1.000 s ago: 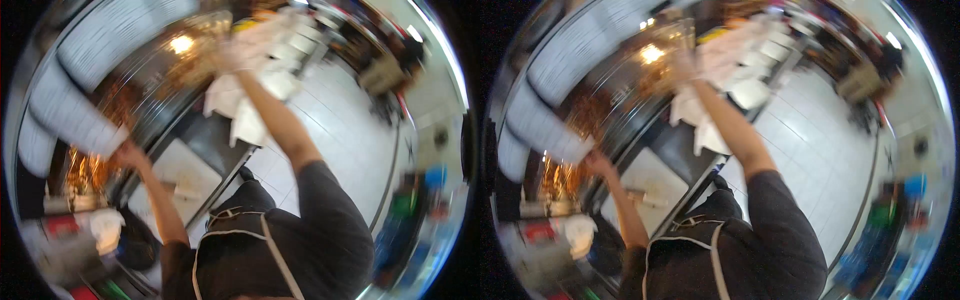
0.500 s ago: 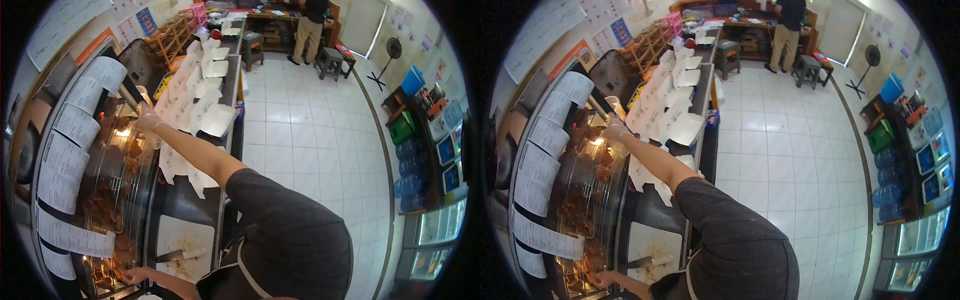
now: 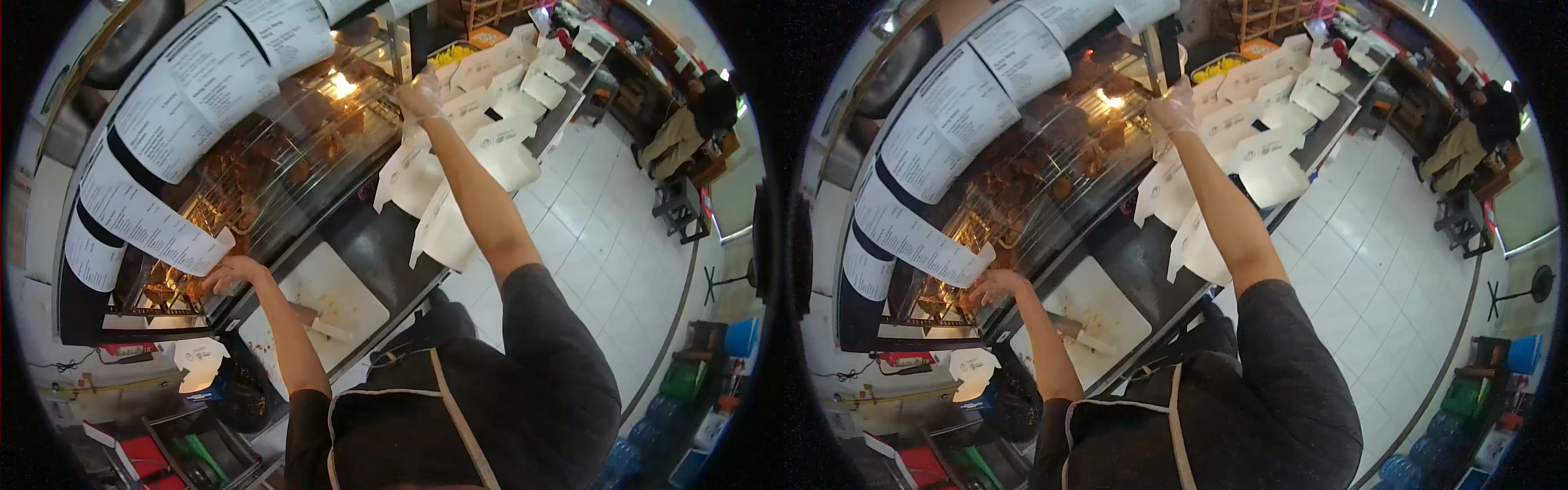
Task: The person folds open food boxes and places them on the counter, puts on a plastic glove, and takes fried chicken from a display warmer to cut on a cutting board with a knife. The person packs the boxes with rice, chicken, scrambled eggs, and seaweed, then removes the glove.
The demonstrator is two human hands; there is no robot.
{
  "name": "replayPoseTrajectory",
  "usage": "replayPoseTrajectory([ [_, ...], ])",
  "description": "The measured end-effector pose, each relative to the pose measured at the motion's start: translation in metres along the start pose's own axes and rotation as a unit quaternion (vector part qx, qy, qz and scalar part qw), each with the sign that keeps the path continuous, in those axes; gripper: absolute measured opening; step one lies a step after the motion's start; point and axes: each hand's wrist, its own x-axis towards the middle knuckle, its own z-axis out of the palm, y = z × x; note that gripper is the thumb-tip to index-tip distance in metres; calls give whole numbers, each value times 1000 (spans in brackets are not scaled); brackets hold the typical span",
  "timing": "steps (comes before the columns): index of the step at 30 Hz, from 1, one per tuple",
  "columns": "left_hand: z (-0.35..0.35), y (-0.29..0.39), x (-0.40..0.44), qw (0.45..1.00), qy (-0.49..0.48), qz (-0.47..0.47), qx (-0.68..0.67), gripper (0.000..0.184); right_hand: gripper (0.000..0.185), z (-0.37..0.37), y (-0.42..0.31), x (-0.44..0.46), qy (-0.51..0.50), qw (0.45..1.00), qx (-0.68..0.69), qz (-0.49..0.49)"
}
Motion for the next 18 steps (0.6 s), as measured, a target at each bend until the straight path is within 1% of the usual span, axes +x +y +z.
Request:
replayPoseTrajectory([
  [1,0,3,4,1000,2,-16,-13,64,88,-3,-4,-3,16,999,-29,-11],
  [2,0,4,9,999,9,-31,-27,64,88,-7,-12,-7,15,1000,-26,0],
  [3,-2,4,13,999,13,-35,-26,64,84,-8,-19,-13,-2,996,-79,-37],
  [6,-11,11,29,999,25,-32,-18,65,85,-3,-42,-53,-13,998,22,-51],
  [8,-24,15,37,999,42,-30,-9,65,89,0,-66,-72,-14,999,-14,45],
  [9,-31,19,43,998,51,-28,-2,65,89,18,-54,-75,130,974,-116,-142],
  [10,-36,21,47,998,57,-24,4,65,89,24,-35,-71,128,975,-113,-140],
  [11,-42,24,52,998,64,-18,9,65,93,4,-47,-67,41,997,-39,-56],
  [12,-48,28,55,997,73,-14,18,65,98,-6,-54,-64,-48,998,36,26],
  [13,-52,30,56,997,79,-7,26,65,91,2,-49,-62,0,1000,-25,-18],
  [14,-54,32,55,996,81,0,37,65,91,6,-48,-59,-3,1000,-21,-19],
  [16,-52,26,36,996,49,27,74,65,85,15,-42,-54,53,997,-38,-28],
  [17,-43,20,24,997,30,28,62,66,75,22,-35,-49,65,997,-15,-35],
  [18,-31,19,15,1000,14,20,1,66,75,25,-35,-47,60,998,-13,-34],
])
